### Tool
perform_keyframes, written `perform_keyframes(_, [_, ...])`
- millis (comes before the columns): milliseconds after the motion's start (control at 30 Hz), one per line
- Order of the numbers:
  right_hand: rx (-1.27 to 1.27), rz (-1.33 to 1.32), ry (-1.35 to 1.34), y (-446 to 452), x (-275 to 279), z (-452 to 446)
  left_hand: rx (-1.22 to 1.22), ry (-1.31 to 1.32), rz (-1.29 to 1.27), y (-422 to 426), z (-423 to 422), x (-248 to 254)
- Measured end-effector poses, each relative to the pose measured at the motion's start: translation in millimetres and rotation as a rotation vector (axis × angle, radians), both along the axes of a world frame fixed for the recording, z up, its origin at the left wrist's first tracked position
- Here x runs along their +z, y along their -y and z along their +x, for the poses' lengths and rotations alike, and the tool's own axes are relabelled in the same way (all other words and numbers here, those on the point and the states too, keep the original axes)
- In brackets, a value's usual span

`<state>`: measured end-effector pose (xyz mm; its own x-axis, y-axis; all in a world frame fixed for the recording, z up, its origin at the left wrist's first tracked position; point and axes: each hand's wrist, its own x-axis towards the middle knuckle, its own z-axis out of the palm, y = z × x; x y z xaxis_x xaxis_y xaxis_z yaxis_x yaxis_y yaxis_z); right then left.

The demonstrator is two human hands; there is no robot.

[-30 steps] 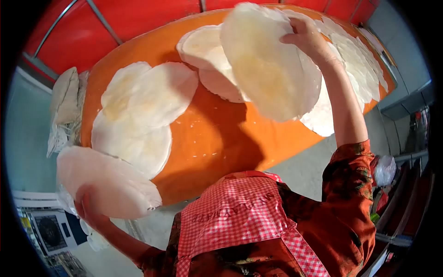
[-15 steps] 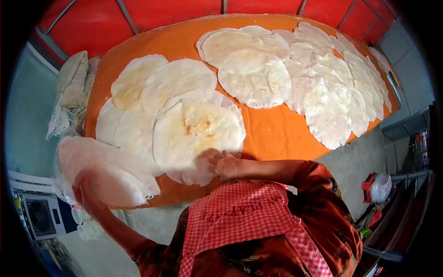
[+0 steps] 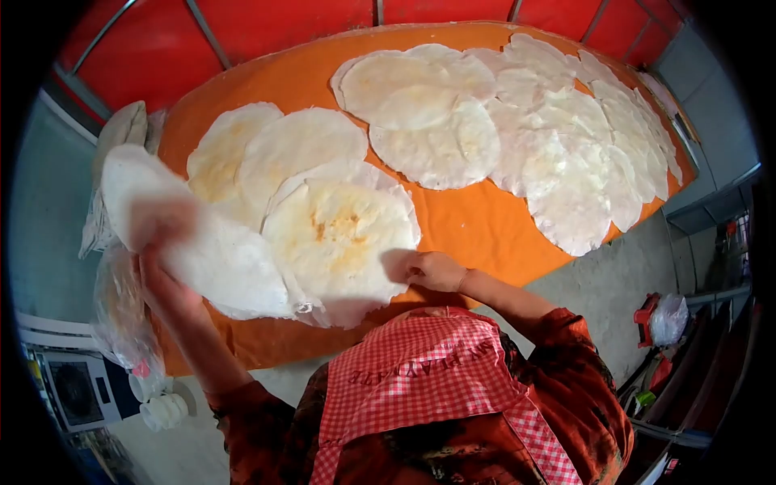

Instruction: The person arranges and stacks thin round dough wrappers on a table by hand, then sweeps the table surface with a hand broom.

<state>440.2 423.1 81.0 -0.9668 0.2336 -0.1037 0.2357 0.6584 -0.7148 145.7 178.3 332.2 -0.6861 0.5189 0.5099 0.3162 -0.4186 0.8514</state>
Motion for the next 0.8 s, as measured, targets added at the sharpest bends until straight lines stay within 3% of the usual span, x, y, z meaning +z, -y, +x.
perform_keyframes(33, [-0.031, -0.009, -0.032, -4, 1, 5, -0.071, 0.055, 0.073, -7, 8, 5])
perform_keyframes(133, [-0.17, -0.048, -0.014, -21, 0, 21, 0.045, 0.371, 0.18, -23, 10, -13])
perform_keyframes(200, [-0.272, -0.093, -0.029, -37, -13, 34, 0.222, 0.625, 0.166, -43, -2, -50])
perform_keyframes(233, [-0.323, -0.119, -0.07, -49, -28, 41, 0.146, 0.712, 0.19, -52, 2, -68])
perform_keyframes(333, [-0.629, -0.419, -0.112, -78, -34, 52, 0.034, 0.932, 0.099, -68, -3, -180])
perform_keyframes(400, [-0.917, -0.64, -0.211, -104, -38, 49, 0.066, 0.846, -0.238, -63, -13, -270])
perform_keyframes(433, [-0.994, -0.665, -0.263, -119, -41, 48, 0.029, 0.856, -0.318, -58, -8, -287])
perform_keyframes(500, [-1.141, -0.712, -0.372, -151, -44, 43, -0.041, 0.87, -0.471, -54, 1, -304])
perform_keyframes(600, [-1.373, -0.741, -0.287, -195, -50, 29, 0.016, 0.85, -0.54, -61, 9, -289])
perform_keyframes(700, [-1.452, -1.026, -0.3, -210, -54, 20, 0.097, 0.847, -0.59, -69, 10, -287])
perform_keyframes(800, [-1.582, -1.266, -0.477, -205, -24, 0, 0.123, 0.829, -0.598, -77, 9, -294])
